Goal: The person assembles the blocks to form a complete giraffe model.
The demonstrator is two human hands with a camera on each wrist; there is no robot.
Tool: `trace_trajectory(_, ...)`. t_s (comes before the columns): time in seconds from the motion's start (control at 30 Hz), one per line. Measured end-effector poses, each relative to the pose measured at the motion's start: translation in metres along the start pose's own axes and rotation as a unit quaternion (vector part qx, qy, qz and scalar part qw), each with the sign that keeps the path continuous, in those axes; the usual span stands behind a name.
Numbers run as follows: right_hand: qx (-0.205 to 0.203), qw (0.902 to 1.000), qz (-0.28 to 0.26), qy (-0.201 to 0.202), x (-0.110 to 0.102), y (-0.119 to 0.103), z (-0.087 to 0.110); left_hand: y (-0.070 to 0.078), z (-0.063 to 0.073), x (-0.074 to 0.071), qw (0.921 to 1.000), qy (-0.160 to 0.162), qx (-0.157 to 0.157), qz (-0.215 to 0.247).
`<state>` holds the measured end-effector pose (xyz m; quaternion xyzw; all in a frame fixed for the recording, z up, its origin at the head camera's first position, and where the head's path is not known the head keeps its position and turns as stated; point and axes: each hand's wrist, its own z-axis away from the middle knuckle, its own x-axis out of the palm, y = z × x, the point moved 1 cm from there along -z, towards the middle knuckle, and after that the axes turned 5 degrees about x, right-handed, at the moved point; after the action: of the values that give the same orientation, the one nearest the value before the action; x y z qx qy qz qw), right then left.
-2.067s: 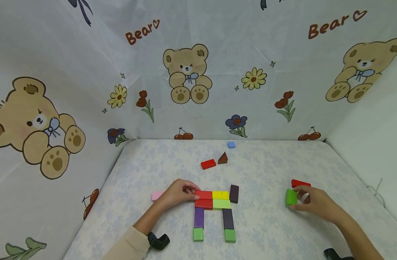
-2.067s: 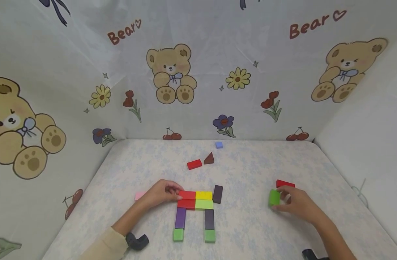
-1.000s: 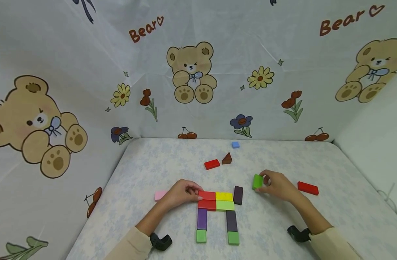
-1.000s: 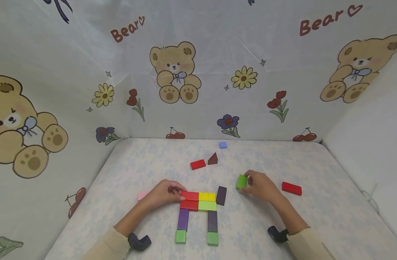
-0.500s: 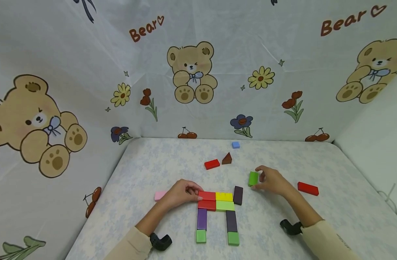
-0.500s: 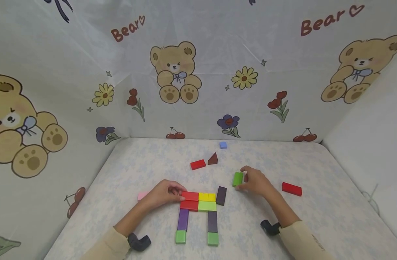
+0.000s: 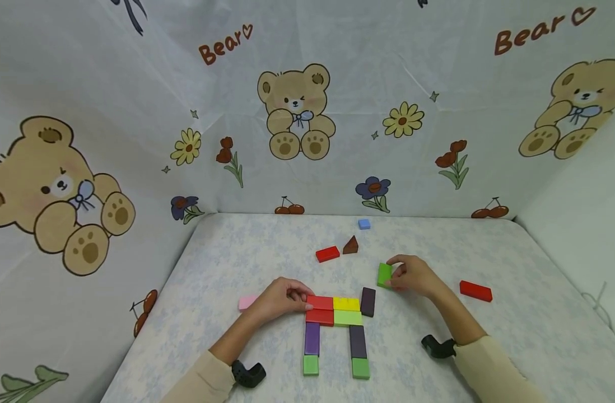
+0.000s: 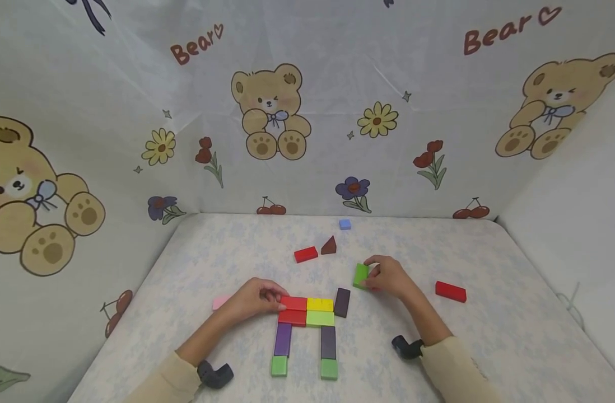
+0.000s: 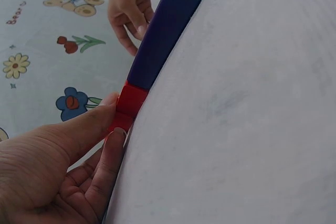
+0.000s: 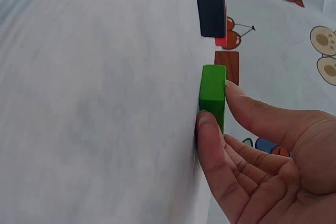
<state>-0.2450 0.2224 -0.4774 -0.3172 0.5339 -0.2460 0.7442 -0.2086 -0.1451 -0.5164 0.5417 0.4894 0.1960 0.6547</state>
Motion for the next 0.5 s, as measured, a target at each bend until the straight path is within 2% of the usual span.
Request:
trace_trajectory(0.23,-0.002,0.9995,-0.031,0.0,0.01,-0.004,-0.005,0.001,-0.001,0.001,1.0,-0.004,-0.001,0.001)
trace_trajectory(0.5,-0.006,0.9991,-0.041,0.005,0.016,-0.008,-0.004,0.004,0.0,0.0,1.0,0.001,-0.001,0.001)
